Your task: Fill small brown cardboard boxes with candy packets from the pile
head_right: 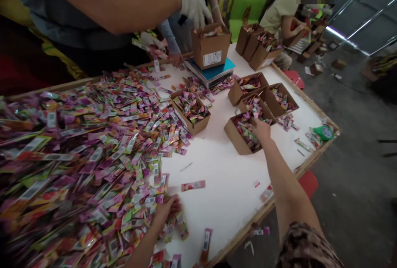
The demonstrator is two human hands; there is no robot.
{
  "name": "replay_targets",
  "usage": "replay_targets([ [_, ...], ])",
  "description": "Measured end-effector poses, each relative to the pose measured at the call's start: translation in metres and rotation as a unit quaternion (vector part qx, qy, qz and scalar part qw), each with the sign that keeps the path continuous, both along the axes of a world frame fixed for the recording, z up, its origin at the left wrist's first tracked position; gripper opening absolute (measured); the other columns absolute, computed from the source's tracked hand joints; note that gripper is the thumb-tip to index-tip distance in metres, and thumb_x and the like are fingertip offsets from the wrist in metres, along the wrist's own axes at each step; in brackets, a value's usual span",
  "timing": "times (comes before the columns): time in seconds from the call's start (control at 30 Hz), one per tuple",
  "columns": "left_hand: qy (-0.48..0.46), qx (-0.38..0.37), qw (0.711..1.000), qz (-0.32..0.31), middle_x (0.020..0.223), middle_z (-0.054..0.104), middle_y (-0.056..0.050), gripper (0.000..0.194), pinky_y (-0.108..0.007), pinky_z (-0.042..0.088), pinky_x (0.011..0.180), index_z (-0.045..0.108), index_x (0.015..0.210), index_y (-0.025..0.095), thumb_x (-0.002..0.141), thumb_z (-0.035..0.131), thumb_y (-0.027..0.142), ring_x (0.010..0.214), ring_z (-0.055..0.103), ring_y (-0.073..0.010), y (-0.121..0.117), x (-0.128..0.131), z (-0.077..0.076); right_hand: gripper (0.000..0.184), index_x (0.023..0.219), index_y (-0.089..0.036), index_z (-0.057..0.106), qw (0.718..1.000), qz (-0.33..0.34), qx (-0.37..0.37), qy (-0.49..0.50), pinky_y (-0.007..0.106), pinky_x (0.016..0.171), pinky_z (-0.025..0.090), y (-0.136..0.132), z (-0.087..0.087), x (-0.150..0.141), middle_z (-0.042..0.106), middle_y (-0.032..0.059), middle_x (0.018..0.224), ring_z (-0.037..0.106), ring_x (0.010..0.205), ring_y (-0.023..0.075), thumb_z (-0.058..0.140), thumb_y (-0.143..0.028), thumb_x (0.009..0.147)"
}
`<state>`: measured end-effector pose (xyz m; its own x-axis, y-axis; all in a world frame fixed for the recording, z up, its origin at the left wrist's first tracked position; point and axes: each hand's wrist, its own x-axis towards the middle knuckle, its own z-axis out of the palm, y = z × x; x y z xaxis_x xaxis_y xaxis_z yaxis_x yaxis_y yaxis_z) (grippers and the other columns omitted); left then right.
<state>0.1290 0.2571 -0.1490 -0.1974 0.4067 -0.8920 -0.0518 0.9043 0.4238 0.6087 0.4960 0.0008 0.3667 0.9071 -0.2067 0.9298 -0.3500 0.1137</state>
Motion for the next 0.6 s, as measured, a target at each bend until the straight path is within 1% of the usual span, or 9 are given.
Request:
replay_targets([
  [0.1,-0.011,-0.01,1.0,0.018,0.059,0.07,-0.01,0.035,-0.024,0.048,0.041,0.068,0.072,0.013,0.069,0.076,0.046,0.046,0.065,-0.0185,-0.001,0.0,0.0,0.033,0.126,-0.018,0.064,0.999,0.042,-0.023,0.001,0.029,0.072,0.04,-0.02,-0.004,-0.047,0.075,0.0134,0.103,0.069,0.092,0.0248,0.053,-0.027,0.096],
  [0.17,-0.014,-0.009,1.0,0.023,0.059,0.07,-0.01,0.036,-0.024,0.048,0.041,0.068,0.072,0.013,0.067,0.078,0.047,0.045,0.064,-0.0185,-0.001,0.0,-0.002,0.033,0.125,-0.016,0.064,0.998,0.063,-0.026,0.005,0.029,0.074,0.043,-0.017,-0.006,-0.077,0.075,0.0143,0.102,0.07,0.093,0.0251,0.05,-0.025,0.097],
  [0.23,-0.018,-0.006,0.999,0.027,0.058,0.07,-0.01,0.037,-0.025,0.049,0.041,0.068,0.071,0.013,0.066,0.078,0.048,0.045,0.064,-0.0187,-0.001,0.0,-0.003,0.033,0.125,-0.014,0.063,0.997,0.078,-0.02,0.018,0.03,0.078,0.045,0.0,-0.005,-0.105,0.075,0.0158,0.104,0.07,0.095,0.0256,0.048,-0.024,0.098],
  [0.33,-0.023,-0.008,0.999,0.023,0.058,0.07,-0.01,0.037,-0.025,0.05,0.043,0.067,0.071,0.014,0.066,0.078,0.048,0.046,0.065,-0.019,-0.001,-0.001,-0.005,0.031,0.124,-0.013,0.064,0.992,0.112,-0.01,0.051,0.031,0.084,0.046,0.041,-0.003,-0.143,0.074,0.0174,0.108,0.069,0.101,0.0255,0.05,-0.022,0.098],
  [0.4,-0.023,-0.013,1.0,0.017,0.059,0.07,-0.01,0.037,-0.025,0.049,0.043,0.067,0.072,0.014,0.067,0.078,0.049,0.047,0.066,-0.0192,0.0,-0.003,-0.005,0.029,0.121,-0.014,0.066,0.983,0.158,-0.016,0.098,0.031,0.087,0.046,0.069,0.002,-0.158,0.074,0.0166,0.108,0.069,0.102,0.0251,0.053,-0.025,0.098],
  [0.47,-0.018,-0.019,1.0,0.012,0.061,0.071,-0.011,0.038,-0.024,0.05,0.043,0.067,0.073,0.014,0.067,0.079,0.05,0.049,0.067,-0.0197,0.0,-0.004,-0.003,0.028,0.118,-0.016,0.069,0.962,0.214,0.023,0.168,0.032,0.092,0.046,0.092,0.011,-0.154,0.074,0.0136,0.11,0.066,0.105,0.0236,0.054,-0.031,0.1],
  [0.5,-0.013,-0.019,1.0,0.01,0.062,0.072,-0.011,0.038,-0.024,0.05,0.044,0.067,0.073,0.014,0.067,0.079,0.05,0.05,0.068,-0.0201,0.0,-0.004,-0.002,0.029,0.118,-0.017,0.069,0.952,0.226,0.08,0.192,0.033,0.097,0.045,0.099,0.016,-0.141,0.073,0.0123,0.113,0.064,0.108,0.0229,0.052,-0.033,0.102],
  [0.57,0.0,-0.017,1.0,0.005,0.063,0.072,-0.012,0.04,-0.025,0.05,0.044,0.067,0.073,0.015,0.065,0.079,0.052,0.05,0.068,-0.021,0.0,-0.003,0.001,0.031,0.123,-0.017,0.067,0.936,0.173,0.244,0.188,0.038,0.107,0.04,0.104,0.023,-0.093,0.069,0.012,0.122,0.057,0.118,0.0237,0.049,-0.032,0.103],
  [0.6,0.004,-0.014,1.0,0.003,0.063,0.072,-0.012,0.041,-0.026,0.05,0.044,0.067,0.073,0.015,0.064,0.079,0.053,0.05,0.068,-0.0213,0.0,-0.002,0.002,0.032,0.126,-0.016,0.065,0.927,0.098,0.329,0.153,0.043,0.11,0.037,0.103,0.025,-0.058,0.066,0.0138,0.126,0.053,0.122,0.026,0.049,-0.029,0.102],
])
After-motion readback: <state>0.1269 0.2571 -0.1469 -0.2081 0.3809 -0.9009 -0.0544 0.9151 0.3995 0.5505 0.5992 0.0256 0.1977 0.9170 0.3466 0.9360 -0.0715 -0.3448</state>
